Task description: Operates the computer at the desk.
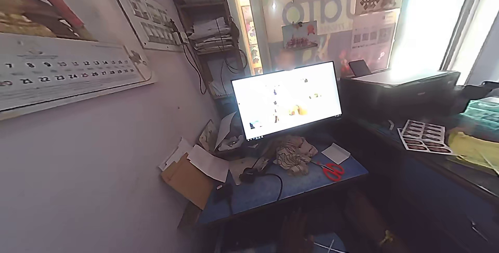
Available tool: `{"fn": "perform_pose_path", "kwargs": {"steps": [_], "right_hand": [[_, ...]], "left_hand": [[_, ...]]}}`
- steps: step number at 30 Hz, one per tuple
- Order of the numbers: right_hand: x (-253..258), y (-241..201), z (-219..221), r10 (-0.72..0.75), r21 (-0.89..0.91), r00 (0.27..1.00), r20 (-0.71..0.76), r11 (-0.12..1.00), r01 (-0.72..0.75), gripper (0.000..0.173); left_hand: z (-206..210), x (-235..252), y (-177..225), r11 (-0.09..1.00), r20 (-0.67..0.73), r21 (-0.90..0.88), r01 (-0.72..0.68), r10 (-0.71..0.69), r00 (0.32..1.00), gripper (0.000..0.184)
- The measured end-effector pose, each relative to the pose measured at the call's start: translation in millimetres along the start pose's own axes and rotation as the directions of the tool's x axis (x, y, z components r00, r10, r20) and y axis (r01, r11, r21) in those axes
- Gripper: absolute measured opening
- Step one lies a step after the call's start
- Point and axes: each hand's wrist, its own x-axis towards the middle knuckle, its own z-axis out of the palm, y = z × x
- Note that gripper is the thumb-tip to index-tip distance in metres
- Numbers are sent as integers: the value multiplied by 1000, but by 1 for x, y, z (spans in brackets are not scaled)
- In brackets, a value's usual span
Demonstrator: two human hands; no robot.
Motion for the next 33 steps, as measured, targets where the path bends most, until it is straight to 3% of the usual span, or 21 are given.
{"fn": "perform_pose_path", "kwargs": {"steps": [11,17,27,33], "right_hand": [[-3,-4,-2,14,12,1000,2,1000,-14,60],[-2,1,6,-58,7,993,-99,998,59,47],[-4,-1,1,-43,19,999,-32,999,44,47],[-4,1,5,-63,32,995,-74,997,65,45]], "left_hand": [[5,-2,-3,1000,-25,6,-23,23,999,58],[6,-3,-4,1000,-28,-6,-23,23,999,57],[7,-3,-4,1000,-27,-2,-22,22,999,57],[6,-3,-3,1000,-27,4,-22,22,999,57]]}}
